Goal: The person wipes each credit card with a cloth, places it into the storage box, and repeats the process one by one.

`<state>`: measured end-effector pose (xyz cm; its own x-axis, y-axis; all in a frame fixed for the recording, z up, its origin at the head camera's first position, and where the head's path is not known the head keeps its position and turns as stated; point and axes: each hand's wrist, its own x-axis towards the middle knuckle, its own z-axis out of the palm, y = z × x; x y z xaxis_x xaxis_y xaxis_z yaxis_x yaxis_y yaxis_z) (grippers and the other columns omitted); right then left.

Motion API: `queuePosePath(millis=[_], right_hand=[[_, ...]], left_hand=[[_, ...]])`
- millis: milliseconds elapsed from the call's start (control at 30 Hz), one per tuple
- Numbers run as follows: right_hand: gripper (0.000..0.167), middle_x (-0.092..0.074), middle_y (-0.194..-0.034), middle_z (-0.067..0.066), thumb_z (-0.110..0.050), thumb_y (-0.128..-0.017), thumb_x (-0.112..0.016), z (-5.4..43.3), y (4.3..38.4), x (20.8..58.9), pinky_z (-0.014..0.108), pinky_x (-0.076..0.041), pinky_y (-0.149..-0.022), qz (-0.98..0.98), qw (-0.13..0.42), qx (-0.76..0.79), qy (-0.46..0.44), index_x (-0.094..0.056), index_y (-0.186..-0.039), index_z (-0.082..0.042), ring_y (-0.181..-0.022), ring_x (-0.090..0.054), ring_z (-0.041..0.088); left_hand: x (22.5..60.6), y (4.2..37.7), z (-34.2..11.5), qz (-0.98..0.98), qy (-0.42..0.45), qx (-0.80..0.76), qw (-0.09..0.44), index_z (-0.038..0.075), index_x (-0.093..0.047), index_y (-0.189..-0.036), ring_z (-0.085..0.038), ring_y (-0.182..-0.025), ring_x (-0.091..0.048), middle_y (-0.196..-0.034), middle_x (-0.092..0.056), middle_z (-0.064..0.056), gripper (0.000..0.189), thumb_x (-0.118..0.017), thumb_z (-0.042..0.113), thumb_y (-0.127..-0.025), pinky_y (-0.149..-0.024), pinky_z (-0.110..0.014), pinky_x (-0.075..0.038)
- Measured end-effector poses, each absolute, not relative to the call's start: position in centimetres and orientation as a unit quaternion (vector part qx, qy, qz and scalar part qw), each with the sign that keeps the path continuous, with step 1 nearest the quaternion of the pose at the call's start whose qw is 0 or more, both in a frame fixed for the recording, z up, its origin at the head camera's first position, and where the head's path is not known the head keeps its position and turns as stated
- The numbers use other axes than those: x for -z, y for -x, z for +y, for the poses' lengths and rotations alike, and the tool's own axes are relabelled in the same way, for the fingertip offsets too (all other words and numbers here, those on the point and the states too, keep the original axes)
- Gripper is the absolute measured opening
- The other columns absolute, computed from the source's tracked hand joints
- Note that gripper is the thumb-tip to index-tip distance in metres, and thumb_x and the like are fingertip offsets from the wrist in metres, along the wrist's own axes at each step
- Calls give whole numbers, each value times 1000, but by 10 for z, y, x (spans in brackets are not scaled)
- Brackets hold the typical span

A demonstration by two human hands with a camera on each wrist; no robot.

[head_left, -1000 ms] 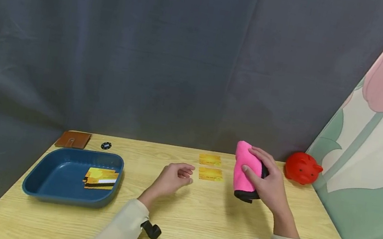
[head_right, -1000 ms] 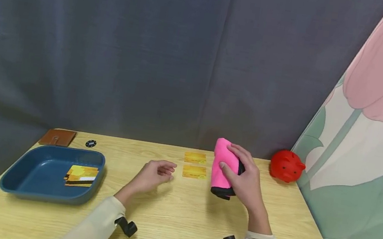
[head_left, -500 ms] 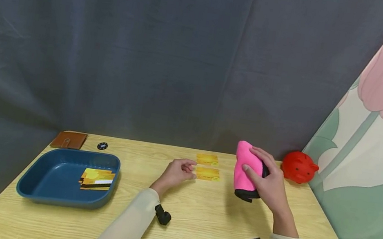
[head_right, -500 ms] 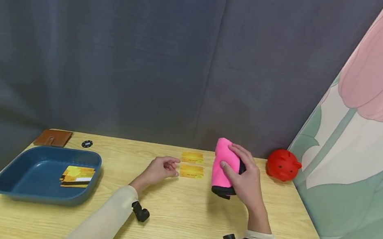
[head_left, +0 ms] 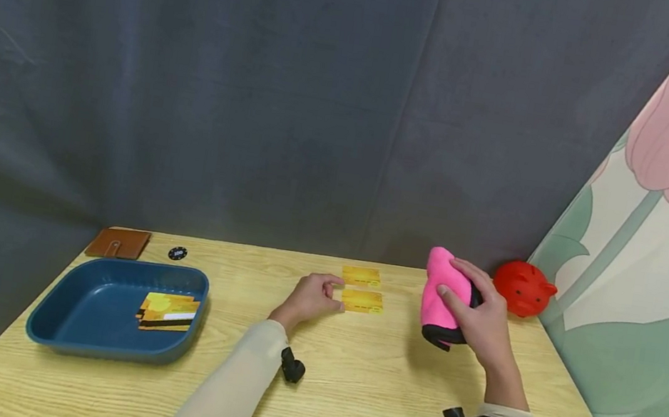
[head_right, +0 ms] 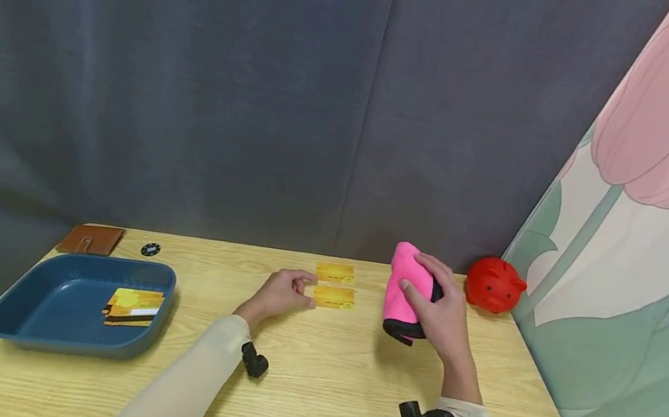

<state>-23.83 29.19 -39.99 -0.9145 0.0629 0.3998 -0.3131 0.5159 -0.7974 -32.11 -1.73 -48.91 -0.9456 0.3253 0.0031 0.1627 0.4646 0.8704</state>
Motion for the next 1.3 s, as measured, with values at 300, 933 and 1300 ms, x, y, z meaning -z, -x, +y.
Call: queuePosePath(millis=[300,933,1300], right_hand=[[51,-51,-152,8,-29,-97,-72,295,238,401,10,-49,-83,-855,188,-479,-64,-60,-146,-21,-121,-46,7],[52,-50,-152,9,-28,-98,-72,299,237,401,11,-51,-80,-852,192,-483,-59,-58,-147,-20,-119,-47,12],[53,-48,-154,9,-29,-98,-72,296,236,400,12,-52,-80,-855,181,-483,-59,-57,-148,-22,-123,-45,16]], left_hand=[[485,325,-9,870,-120,-465,115,14,-68,-135,-13,-53,-31,-61,-40,5,50,-83,18,-88,-62,-29,-37],[479,312,-2,898,-121,-409,109,19,-72,-116,-23,-114,-60,-130,-65,-4,45,-91,34,-78,-103,-45,-52],[484,311,1,896,-130,-413,100,19,-68,-117,-22,-107,-58,-122,-62,-3,43,-90,26,-81,-97,-43,-52]])
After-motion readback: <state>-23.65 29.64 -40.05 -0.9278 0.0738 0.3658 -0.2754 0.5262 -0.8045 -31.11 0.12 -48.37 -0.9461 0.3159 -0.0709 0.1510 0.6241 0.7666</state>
